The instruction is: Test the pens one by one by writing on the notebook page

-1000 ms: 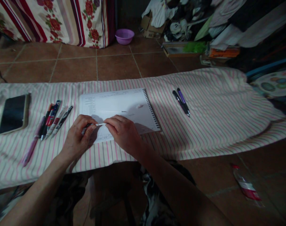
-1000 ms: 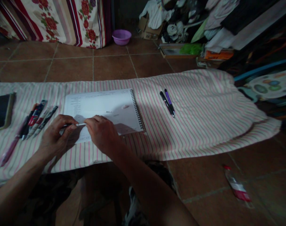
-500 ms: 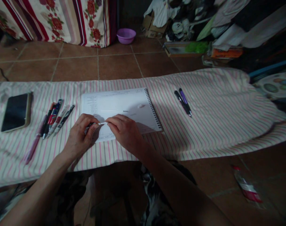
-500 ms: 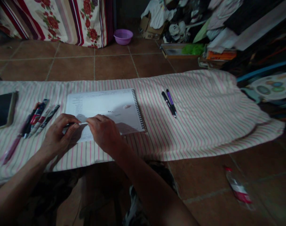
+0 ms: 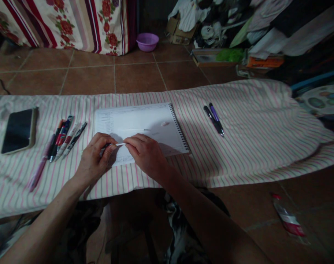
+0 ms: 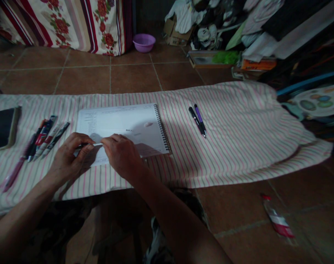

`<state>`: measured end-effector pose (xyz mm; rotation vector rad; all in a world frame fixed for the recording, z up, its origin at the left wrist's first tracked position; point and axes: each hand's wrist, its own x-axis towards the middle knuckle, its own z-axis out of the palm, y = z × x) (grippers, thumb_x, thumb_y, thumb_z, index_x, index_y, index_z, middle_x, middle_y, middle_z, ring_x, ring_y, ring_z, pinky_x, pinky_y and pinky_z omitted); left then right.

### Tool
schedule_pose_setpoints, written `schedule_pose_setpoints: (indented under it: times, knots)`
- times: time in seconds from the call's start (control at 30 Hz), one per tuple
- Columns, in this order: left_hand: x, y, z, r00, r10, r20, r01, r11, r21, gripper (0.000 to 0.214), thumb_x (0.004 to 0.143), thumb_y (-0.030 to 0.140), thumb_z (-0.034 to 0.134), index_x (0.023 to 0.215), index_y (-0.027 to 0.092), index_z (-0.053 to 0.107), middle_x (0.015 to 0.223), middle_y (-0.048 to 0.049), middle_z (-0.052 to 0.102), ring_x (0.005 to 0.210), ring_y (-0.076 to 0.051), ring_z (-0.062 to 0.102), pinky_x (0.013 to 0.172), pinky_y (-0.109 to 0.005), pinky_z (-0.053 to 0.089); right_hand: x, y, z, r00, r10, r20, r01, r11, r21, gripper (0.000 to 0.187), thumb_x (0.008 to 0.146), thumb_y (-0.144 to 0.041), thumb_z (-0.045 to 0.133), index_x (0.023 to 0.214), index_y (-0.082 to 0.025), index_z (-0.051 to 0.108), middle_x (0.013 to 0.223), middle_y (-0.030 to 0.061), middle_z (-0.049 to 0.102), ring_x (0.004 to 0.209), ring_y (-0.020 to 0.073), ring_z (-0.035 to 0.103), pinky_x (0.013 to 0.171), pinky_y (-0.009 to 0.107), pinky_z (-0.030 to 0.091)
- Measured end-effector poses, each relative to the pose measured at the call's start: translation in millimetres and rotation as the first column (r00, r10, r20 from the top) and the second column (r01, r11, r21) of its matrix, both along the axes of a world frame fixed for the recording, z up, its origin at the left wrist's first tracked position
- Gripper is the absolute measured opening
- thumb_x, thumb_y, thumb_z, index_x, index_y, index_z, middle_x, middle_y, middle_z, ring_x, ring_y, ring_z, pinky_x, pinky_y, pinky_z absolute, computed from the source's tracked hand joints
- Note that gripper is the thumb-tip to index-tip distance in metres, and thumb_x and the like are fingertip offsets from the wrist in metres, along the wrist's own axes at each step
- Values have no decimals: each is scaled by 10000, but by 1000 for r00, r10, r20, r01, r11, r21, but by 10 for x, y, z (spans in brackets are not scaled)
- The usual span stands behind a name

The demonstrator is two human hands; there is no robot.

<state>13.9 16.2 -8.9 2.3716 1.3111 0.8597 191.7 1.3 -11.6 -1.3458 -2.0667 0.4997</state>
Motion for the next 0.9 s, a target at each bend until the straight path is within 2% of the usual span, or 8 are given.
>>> schedule_pose_setpoints:
  times: [0.2,0.47,0.6,0.7,0.9]
  knots:
    - [7,0,7,1000,-15,-4,15,1000,17,109,862,244,444,828,190,531,813,-33,538,803,-169,541,728,-311,461,5,0,12,1000,1,-6,-1,1000,-1,174,873,-151,472,922,-167,639,899,45,661,866,136,591,772,234,428]
    - [38,-17,16,999,-33,-15,32,999,-30,130,870,266,431,863,195,540,839,-37,543,831,-170,546,750,-317,470,-52,-7,-8,999,35,-42,-35,999,-14,171,879,-180,483,943,-158,640,903,57,670,869,139,604,777,236,437]
    - [62,-20,13,999,-30,14,31,999,-40,144,870,274,441,859,189,557,838,-39,556,820,-165,554,739,-309,474,-85,0,-11,995,-22,-96,17,998,-60,202,857,-193,527,1041,-150,598,925,61,685,845,141,626,763,233,449]
    - [72,-16,17,999,-11,35,12,999,-37,148,861,288,468,860,184,573,834,-38,576,806,-164,565,727,-303,478,-81,0,-11,993,-45,-110,34,995,-99,173,855,-183,526,1012,-169,596,904,44,690,832,135,634,750,231,451]
    - [80,-9,11,998,24,50,-21,998,-60,170,837,338,510,859,196,600,864,-40,587,838,-176,579,746,-325,490,-66,0,-32,996,-22,-90,19,999,-32,145,858,-165,504,950,-164,616,890,52,687,849,144,628,770,243,444]
